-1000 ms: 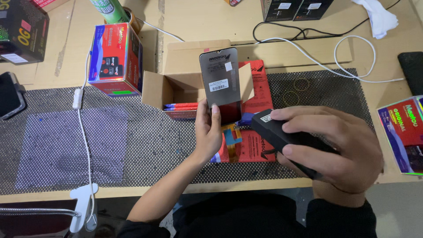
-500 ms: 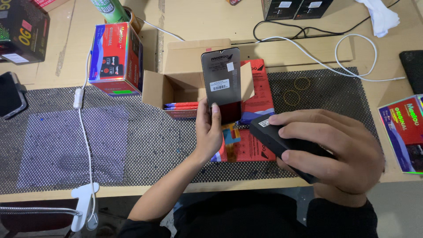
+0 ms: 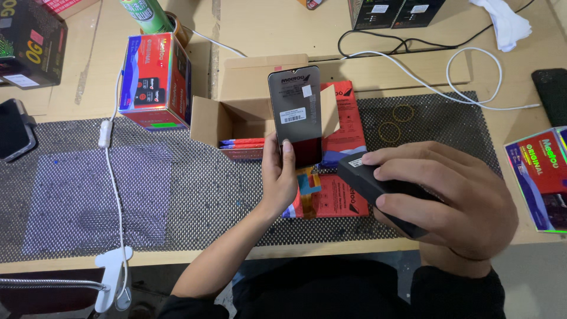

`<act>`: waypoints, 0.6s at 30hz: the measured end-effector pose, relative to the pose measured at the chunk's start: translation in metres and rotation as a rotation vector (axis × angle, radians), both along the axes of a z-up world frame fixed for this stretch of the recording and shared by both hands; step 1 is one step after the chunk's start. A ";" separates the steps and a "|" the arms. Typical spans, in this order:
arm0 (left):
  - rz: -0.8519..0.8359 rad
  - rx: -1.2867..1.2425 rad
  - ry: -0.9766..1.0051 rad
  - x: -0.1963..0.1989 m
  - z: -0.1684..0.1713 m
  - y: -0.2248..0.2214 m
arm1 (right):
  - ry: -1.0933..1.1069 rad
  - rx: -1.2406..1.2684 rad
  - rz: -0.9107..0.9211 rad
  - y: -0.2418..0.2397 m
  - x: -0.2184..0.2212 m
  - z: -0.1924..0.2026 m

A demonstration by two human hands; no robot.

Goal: The person handles and organizes various mobile phone screen components and protective film packets by hand on a workbench, placing some items into a cardboard box.

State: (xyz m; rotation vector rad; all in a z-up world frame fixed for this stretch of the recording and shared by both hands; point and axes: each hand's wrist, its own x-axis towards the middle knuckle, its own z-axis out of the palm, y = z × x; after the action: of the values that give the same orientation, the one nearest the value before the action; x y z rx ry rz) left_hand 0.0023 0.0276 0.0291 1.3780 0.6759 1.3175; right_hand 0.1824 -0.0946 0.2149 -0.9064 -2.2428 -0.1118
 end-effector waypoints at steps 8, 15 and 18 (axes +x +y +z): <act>0.010 0.028 0.025 -0.001 0.001 0.001 | -0.125 -0.077 -0.171 0.005 0.016 -0.003; -0.017 0.027 0.028 -0.003 0.002 0.000 | 0.298 -0.398 -0.567 0.056 0.091 -0.068; -0.037 0.038 0.063 -0.002 0.003 -0.002 | 0.552 -0.368 -0.612 0.082 0.147 -0.141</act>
State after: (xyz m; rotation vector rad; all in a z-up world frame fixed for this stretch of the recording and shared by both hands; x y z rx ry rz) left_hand 0.0007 0.0261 0.0321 1.4611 0.6677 1.2682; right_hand 0.3298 -0.0130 0.0735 -1.5802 -1.4443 0.2562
